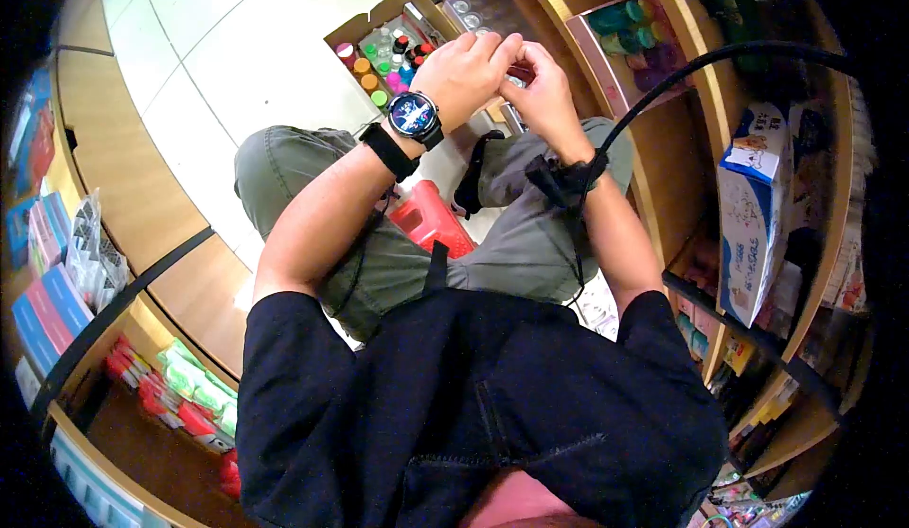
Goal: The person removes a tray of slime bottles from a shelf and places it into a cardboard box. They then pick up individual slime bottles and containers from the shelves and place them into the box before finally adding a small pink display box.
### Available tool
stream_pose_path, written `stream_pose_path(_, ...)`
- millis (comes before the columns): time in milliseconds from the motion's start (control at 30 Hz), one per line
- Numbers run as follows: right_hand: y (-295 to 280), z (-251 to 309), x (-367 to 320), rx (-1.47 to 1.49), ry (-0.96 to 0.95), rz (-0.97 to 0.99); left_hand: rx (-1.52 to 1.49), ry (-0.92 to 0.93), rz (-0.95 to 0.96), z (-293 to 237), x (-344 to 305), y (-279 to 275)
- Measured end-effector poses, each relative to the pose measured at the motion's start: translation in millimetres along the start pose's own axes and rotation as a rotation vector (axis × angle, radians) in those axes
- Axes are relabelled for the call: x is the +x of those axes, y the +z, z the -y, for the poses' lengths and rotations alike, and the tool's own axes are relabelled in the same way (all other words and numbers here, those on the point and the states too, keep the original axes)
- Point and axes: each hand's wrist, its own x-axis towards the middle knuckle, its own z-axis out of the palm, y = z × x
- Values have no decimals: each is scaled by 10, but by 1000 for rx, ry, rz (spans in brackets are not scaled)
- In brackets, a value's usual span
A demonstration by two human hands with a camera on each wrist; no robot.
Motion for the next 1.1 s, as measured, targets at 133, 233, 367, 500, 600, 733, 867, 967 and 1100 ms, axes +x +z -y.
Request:
stream_pose_path(133,-106,-243,82,48,79,97,85,-136,201,270,-124,234)
stream_pose_path(233,-171,-415,172,78,134,24,51,-399,309,703,-331,619)
stream_pose_path(367,-151,-605,152,151,191,-11,-19,-748,409,1045,-578,690)
stream_pose_path(500,-111,-804,87,177,239,-14,129,-754,399,1496,-795,804)
stream_pose_path(600,-76,-713,128,264,267,-34,35,-846,391,1713,-833,784)
stream_pose_path(733,6,-715,172,295,223,7,241,-829,427,1750,-757,889)
stream_pose_path(867,-108,-608,209,288,237,-17,373,-843,543,1815,-811,1019)
stream_pose_path(967,-130,-628,239,263,247,-37,530,-868,657,1815,-840,1079)
stream_pose_path(1100,-116,-637,241,289,283,-6,708,-875,722,1673,-775,1092)
